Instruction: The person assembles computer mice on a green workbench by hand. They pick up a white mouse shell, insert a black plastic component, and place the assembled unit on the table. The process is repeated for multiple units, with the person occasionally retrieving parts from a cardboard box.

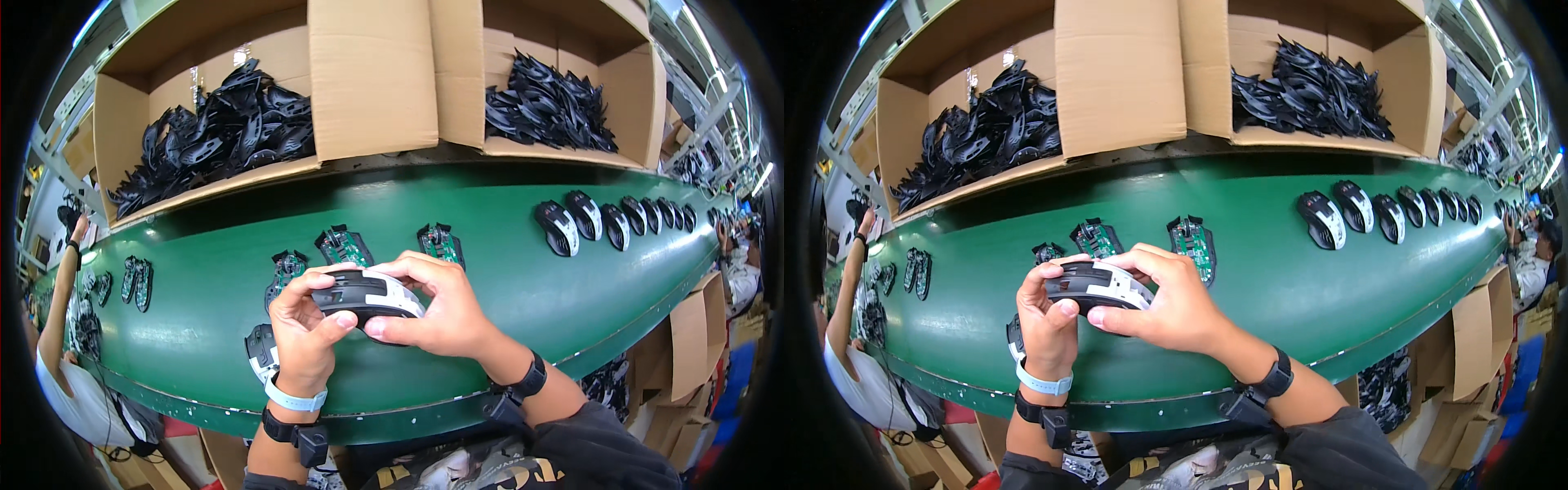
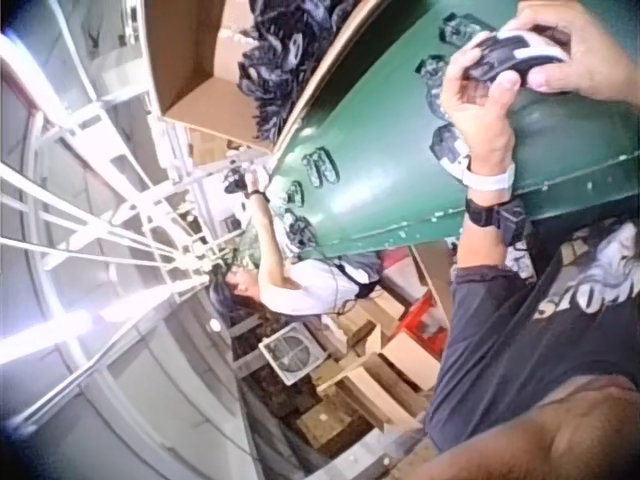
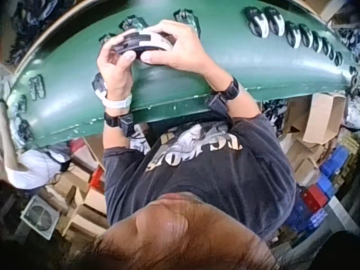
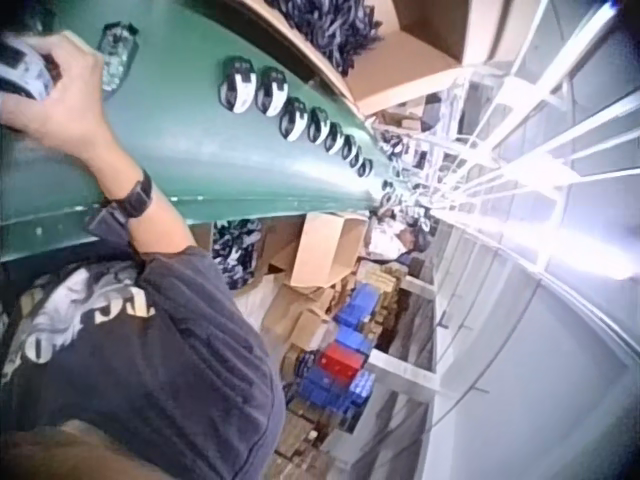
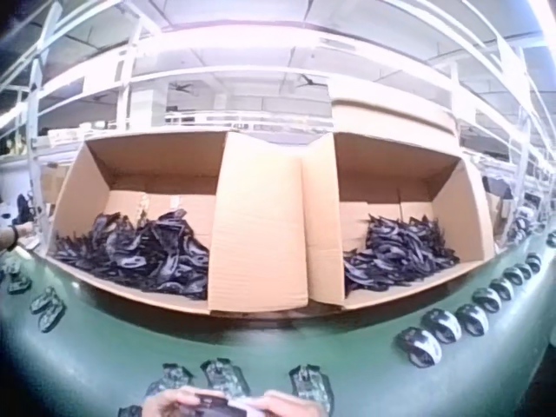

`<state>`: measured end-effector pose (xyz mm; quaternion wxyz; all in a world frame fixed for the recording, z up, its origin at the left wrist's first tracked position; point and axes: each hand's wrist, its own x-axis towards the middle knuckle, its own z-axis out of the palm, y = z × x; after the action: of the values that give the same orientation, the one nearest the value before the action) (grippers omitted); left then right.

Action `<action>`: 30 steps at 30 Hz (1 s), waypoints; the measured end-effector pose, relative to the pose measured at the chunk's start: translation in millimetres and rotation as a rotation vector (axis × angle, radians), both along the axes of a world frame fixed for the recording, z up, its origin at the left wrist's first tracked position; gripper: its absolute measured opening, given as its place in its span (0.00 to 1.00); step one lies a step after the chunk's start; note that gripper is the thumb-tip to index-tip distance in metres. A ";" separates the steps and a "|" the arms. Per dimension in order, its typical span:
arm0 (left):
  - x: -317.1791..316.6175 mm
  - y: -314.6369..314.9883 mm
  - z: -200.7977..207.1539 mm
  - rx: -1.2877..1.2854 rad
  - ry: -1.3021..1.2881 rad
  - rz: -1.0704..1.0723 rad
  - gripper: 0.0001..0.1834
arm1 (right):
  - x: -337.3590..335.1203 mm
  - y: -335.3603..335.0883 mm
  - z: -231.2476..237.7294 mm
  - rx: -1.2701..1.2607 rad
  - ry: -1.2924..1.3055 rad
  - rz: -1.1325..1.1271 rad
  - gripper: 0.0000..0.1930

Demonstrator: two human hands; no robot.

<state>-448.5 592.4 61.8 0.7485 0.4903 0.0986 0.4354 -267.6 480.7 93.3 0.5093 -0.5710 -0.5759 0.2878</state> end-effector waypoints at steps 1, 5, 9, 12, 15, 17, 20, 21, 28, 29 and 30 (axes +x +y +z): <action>1.5 0.8 -0.7 0.004 -0.003 -0.013 0.25 | 2.2 -0.5 -1.3 -0.017 0.048 0.011 0.32; 6.6 0.4 0.9 -0.024 0.051 -0.071 0.25 | -4.5 6.2 -1.9 0.194 0.022 -0.043 0.29; 10.7 0.4 -3.7 0.013 0.143 -0.196 0.28 | -12.3 -8.3 -7.1 0.236 -0.109 0.061 0.26; 23.6 -20.7 1.0 0.038 0.142 -0.168 0.31 | -8.6 -35.9 -17.6 0.090 -0.032 -0.082 0.24; 23.8 -18.3 -1.4 0.053 0.174 -0.106 0.27 | 1.2 -54.3 -28.3 -0.019 -0.066 -0.123 0.23; 20.0 -12.0 -3.8 0.071 0.213 -0.034 0.21 | 5.4 -65.5 -32.8 -0.045 -0.164 -0.155 0.23; 16.1 -5.6 -5.9 0.037 0.198 0.048 0.13 | 22.9 -82.9 -34.4 -0.067 -0.347 -0.331 0.22; 20.0 -8.7 -3.9 0.006 0.177 0.083 0.10 | 29.6 -87.0 -30.4 -0.078 -0.342 -0.412 0.21; 11.3 -6.2 -1.5 0.036 0.197 0.081 0.05 | 102.2 -22.0 -22.9 0.091 -0.793 -0.224 0.22; 13.9 -6.3 -3.0 0.027 0.192 0.085 0.05 | 109.5 -17.2 -26.9 0.067 -0.798 -0.215 0.22; 15.4 -5.3 -2.8 0.027 0.194 0.084 0.05 | 114.5 -15.0 -29.5 0.043 -0.804 -0.205 0.22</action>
<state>-433.1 587.1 59.0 0.7098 0.5358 0.1851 0.4182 -153.1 465.7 63.9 0.2816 -0.6816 -0.6750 -0.0226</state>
